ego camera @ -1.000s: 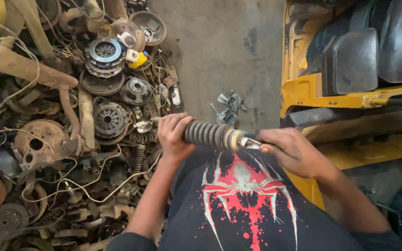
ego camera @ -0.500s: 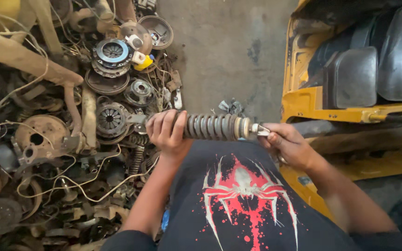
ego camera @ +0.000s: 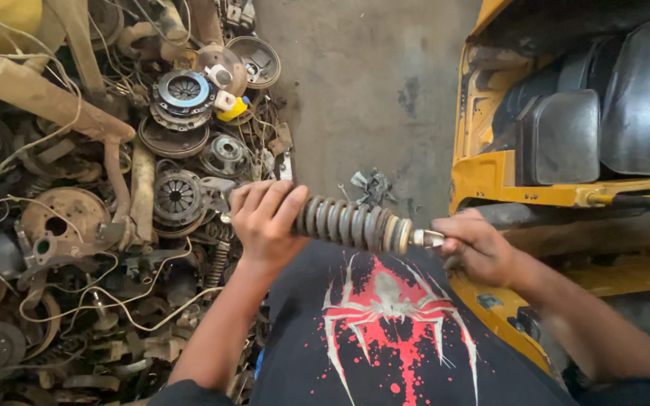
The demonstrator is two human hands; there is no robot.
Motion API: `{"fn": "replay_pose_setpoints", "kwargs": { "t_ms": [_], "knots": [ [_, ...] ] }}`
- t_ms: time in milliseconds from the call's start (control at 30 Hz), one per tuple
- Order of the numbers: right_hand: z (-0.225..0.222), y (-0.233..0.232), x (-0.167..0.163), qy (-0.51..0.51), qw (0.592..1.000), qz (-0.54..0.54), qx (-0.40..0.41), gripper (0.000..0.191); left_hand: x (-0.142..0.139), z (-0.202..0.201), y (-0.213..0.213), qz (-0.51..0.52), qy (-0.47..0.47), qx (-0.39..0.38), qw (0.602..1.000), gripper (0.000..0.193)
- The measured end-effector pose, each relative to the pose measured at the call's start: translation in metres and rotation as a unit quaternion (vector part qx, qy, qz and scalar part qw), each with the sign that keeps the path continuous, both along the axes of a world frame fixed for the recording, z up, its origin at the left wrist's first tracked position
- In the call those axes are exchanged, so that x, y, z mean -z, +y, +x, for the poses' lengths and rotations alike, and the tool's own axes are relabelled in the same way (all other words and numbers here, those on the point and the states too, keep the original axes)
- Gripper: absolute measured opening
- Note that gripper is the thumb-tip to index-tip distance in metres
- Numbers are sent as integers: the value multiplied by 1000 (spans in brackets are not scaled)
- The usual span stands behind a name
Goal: The person works on a vehicle shock absorber with a coil spring, using a spanner to loosen and tighten the nut at the top of the strut. They hold the assembly across their lap, turn the shock absorber over, and reposition it while working on the fittings at both ends.
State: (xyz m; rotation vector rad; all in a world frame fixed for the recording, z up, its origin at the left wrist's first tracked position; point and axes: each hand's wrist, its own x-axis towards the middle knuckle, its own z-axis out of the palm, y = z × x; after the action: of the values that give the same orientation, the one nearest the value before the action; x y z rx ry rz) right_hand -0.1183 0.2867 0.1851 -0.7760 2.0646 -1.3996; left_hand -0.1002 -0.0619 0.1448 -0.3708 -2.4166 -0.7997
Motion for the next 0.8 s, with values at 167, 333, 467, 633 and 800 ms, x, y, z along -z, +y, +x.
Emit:
{"fn": "replay_pose_setpoints", "kwargs": {
  "t_ms": [167, 333, 467, 633, 800],
  "knots": [
    [-25, -2, -32, 237, 963, 73, -108, 33, -5, -1, 2, 12, -73, 48, 996, 40],
    [-47, 0, -46, 232, 969, -88, -16, 30, 2, 1, 15, 26, -112, 64, 991, 48],
    [-11, -10, -33, 70, 972, -147, 172, 57, 11, 13, 25, 8, -126, 45, 991, 46],
    [19, -29, -9, 136, 962, 72, 226, 30, 18, 22, 30, 8, -107, 26, 994, 45],
    [21, -32, -2, 175, 953, 129, 210, 19, 18, 24, 30, 3, -86, 3, 996, 41]
  ]
}}
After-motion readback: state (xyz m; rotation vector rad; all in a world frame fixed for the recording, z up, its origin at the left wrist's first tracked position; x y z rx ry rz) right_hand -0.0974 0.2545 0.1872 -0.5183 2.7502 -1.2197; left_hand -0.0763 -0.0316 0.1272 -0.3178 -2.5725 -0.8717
